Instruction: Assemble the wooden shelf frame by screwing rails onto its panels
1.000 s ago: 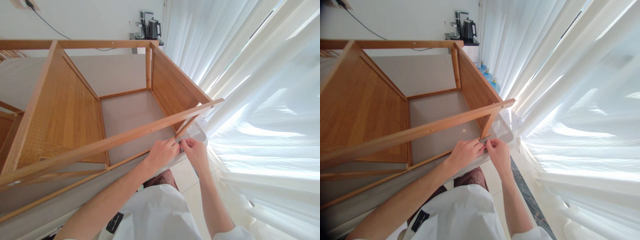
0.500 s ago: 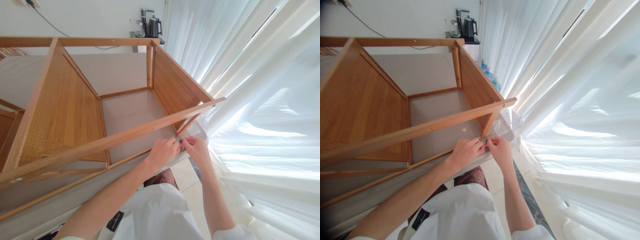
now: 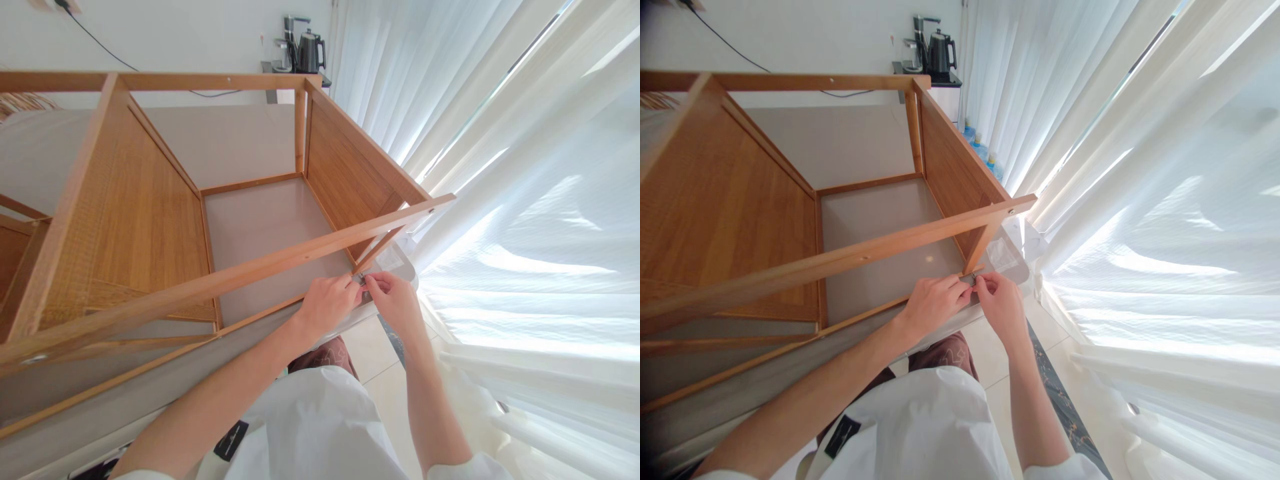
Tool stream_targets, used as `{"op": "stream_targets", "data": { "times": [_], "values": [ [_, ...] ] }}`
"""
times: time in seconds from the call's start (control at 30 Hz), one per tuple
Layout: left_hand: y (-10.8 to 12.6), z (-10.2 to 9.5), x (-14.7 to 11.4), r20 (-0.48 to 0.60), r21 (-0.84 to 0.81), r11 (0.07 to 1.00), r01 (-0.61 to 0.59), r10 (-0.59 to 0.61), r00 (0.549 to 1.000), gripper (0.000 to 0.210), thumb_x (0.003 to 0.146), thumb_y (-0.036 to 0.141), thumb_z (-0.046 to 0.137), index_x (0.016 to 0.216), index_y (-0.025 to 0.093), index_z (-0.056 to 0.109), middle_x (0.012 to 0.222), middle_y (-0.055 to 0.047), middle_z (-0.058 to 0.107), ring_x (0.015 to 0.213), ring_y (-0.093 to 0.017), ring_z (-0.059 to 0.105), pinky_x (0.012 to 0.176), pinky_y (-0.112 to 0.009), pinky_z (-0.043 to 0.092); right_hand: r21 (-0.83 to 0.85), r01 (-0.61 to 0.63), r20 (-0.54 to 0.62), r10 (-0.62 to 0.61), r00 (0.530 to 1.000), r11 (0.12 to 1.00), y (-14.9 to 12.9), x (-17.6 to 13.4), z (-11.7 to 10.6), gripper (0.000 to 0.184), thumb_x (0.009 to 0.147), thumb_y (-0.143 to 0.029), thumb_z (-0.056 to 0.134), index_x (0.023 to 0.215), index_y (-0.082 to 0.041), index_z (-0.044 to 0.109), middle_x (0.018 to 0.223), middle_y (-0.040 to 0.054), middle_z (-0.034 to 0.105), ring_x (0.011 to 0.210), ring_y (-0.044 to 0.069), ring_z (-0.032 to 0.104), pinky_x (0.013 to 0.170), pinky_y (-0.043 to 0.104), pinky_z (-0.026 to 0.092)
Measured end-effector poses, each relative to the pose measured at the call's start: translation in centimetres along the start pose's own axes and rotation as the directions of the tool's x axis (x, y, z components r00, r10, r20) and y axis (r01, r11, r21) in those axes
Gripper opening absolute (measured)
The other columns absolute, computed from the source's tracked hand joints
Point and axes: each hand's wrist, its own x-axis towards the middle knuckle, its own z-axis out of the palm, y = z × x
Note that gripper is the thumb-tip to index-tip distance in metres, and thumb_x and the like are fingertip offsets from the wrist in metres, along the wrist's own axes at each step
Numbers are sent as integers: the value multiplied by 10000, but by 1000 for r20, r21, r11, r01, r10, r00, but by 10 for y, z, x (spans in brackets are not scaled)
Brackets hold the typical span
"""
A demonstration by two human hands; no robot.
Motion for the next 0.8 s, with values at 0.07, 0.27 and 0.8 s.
{"op": "stream_targets", "data": {
  "times": [0.07,0.27,0.8],
  "values": [
    [0,-1,0,10,-1,1000,12,-12,1000,333,1006,234,463,744,183,663,697,-22,661,636,-152,652,491,-300,250,-106,89,-63,-97,993,990,3,-8,2,258,918,-368,568,1071,-219,714,939,41,754,711,176,668,738,331,506],
    [2,0,-1,20,-4,998,59,-59,998,287,990,278,512,773,200,682,718,-18,678,620,-157,648,494,-305,249,-332,377,-175,-449,876,865,16,-29,18,229,966,-243,542,1139,-237,692,1114,69,698,1000,228,643,828,358,515],
    [3,-19,5,113,-262,939,222,-198,974,186,946,273,541,899,272,722,862,1,737,741,-174,668,602,-297,409,-355,481,-286,-583,761,802,19,-22,28,212,1000,-185,540,1063,-223,739,1037,52,741,924,188,665,828,323,543]
  ]
}}
